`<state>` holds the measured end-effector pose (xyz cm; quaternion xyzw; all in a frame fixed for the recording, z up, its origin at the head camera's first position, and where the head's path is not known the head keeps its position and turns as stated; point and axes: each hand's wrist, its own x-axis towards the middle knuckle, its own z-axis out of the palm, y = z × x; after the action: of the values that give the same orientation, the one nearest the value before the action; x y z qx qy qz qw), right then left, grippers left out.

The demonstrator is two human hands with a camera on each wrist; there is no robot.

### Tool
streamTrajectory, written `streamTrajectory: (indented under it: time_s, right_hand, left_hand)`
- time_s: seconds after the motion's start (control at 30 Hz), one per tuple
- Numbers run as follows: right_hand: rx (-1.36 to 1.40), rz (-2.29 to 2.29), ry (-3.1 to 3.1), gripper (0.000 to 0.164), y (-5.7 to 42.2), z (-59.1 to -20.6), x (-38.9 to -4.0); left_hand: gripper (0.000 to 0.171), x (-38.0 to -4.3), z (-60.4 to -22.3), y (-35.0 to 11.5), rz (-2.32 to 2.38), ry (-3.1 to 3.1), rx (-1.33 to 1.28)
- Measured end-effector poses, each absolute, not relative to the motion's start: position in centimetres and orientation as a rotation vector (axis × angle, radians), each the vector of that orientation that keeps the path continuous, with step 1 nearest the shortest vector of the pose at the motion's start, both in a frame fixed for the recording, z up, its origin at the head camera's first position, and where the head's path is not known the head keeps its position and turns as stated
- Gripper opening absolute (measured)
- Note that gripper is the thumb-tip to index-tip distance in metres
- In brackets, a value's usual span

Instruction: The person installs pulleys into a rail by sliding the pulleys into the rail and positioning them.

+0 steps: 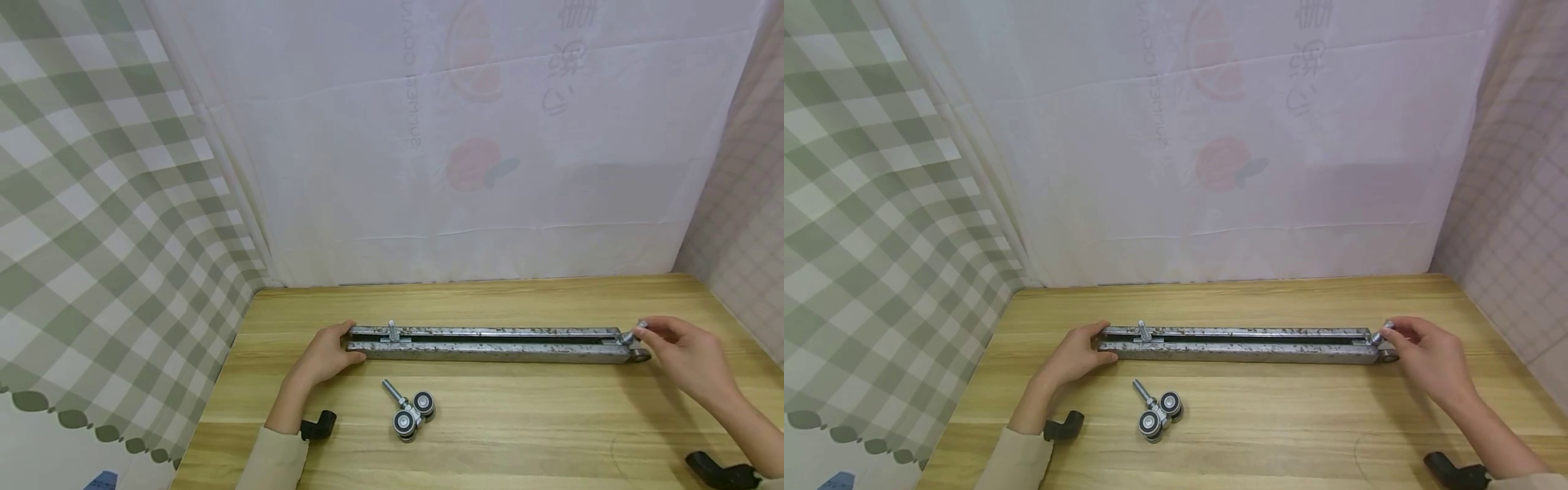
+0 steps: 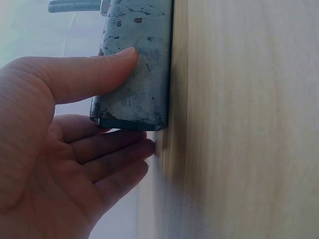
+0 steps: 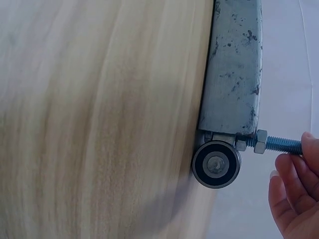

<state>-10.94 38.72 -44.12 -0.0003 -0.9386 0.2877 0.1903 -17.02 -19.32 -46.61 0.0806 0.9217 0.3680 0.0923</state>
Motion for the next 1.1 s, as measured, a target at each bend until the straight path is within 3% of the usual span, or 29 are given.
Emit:
streamTrajectory:
  time_s: [1.1]
  right_hand:
    - [0.067,0.879,-2.604,0.021,35.7,-44.2,-11.6]
  left_hand:
    - [0.078,-17.1,-46.7,-19.4,1.094,2.745,0.266]
